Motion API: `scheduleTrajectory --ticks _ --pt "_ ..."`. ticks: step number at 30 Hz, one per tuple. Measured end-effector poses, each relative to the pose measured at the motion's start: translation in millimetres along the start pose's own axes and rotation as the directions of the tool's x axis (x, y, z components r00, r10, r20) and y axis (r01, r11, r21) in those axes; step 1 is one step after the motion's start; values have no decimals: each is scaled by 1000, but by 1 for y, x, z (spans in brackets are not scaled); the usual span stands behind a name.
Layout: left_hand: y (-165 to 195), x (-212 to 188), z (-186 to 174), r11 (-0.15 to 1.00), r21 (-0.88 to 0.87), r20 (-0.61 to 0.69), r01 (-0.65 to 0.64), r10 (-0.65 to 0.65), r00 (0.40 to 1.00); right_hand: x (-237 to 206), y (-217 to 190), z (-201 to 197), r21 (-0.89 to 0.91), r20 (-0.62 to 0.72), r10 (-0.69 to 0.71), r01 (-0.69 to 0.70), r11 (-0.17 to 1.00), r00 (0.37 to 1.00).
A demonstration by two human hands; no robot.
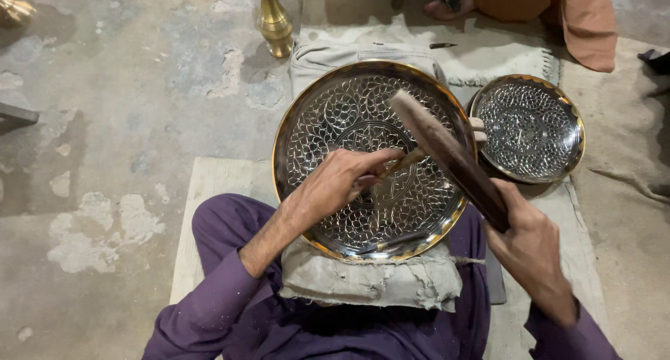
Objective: The person sits on the floor and uses a hammer and chisel to engrave a decorative pattern into a large metal plate. They repeatedly strike the chisel to create a textured surface on the plate.
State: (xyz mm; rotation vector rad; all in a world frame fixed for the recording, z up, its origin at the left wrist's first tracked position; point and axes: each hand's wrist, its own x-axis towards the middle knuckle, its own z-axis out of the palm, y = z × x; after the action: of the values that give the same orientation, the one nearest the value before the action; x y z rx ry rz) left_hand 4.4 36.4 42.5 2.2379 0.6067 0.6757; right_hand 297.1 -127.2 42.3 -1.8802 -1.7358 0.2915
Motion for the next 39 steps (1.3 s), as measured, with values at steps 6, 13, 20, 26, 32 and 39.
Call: scheduleTrajectory --ticks 6,13,20,26,32,39 --pt "0 1 -1 998 54 40 -44 42 998 -17 11 22 84 -79 1 6 996 997" --pt "-3 7 0 998 57 205 -17 5 979 -33 32 42 145 -158 44 -21 989 986" --pt "-3 9 -6 991 37 172 -126 118 978 -43 39 51 340 -272 48 49 939 961" --pt "3 8 -11 993 19 176 -116 111 978 -35 32 46 185 -304 61 -4 983 951" --pt "9 14 -15 980 45 187 -193 182 965 -35 34 45 -140 -160 -5 -18 990 987" --pt "11 17 -15 960 193 341 -203 128 931 -39 48 62 228 -253 24 36 973 967"
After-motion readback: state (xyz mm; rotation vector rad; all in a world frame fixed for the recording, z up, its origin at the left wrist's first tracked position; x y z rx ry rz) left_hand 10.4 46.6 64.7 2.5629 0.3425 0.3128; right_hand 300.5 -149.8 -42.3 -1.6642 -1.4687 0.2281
